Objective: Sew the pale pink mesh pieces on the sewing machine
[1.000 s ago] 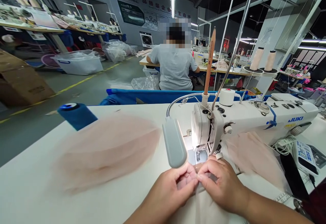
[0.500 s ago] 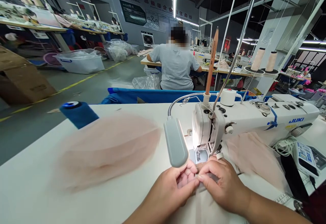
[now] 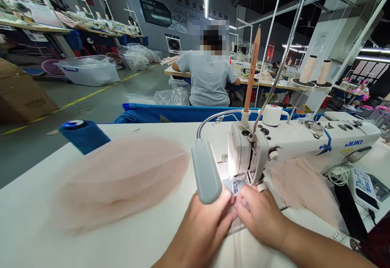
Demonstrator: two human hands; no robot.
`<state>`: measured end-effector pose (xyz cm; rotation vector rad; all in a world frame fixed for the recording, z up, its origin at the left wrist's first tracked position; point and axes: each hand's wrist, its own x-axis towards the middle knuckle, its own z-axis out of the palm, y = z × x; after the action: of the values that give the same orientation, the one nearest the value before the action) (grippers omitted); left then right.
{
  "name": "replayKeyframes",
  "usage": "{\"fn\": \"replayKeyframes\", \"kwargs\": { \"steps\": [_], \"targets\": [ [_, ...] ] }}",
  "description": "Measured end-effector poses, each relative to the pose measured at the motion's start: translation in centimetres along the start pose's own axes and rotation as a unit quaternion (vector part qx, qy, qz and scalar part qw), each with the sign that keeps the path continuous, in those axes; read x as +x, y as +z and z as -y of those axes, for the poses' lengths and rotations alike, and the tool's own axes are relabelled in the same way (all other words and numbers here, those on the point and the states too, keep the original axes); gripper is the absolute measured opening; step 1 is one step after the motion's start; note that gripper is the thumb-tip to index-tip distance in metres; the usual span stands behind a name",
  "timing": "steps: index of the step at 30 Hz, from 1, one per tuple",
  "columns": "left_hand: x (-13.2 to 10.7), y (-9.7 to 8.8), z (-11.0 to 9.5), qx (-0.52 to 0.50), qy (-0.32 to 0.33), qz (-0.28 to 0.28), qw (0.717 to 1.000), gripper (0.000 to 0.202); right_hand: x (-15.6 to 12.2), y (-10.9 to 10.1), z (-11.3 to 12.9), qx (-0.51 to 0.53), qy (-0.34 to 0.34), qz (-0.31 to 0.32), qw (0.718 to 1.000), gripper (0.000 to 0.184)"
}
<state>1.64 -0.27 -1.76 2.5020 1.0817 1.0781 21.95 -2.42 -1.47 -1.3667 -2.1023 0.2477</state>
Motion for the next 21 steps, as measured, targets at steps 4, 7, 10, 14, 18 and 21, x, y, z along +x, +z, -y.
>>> {"fn": "replayKeyframes", "kwargs": {
  "steps": [4,7,10,14,18,21],
  "targets": [
    [-0.1,-0.2,-0.1,0.037,0.112,0.024,0.993,0.039,-0.2,0.0,-0.3,-0.003,0.008,-0.015,1.0,0.014],
    [0.1,-0.4,-0.2,0.045,0.125,0.018,0.991,0.042,-0.5,-0.3,-0.7,-0.02,-0.022,-0.017,0.999,0.017],
    [0.1,-0.2,-0.1,0.048,0.131,-0.002,0.99,0.043,-0.8,-0.5,-0.9,-0.026,-0.074,0.005,0.997,0.021],
    [-0.3,0.5,0.4,0.055,0.121,0.001,0.991,0.037,-0.9,-0.6,-1.1,-0.039,-0.095,0.019,0.995,0.027],
    [-0.9,1.4,1.1,0.066,0.108,-0.021,0.992,0.033,-0.7,-0.5,-1.3,-0.047,-0.083,-0.004,0.995,0.024],
    [-1.2,1.8,1.4,0.077,0.102,-0.011,0.992,0.032,-0.4,-0.7,-1.2,-0.053,-0.084,-0.022,0.995,0.022]
  ]
}}
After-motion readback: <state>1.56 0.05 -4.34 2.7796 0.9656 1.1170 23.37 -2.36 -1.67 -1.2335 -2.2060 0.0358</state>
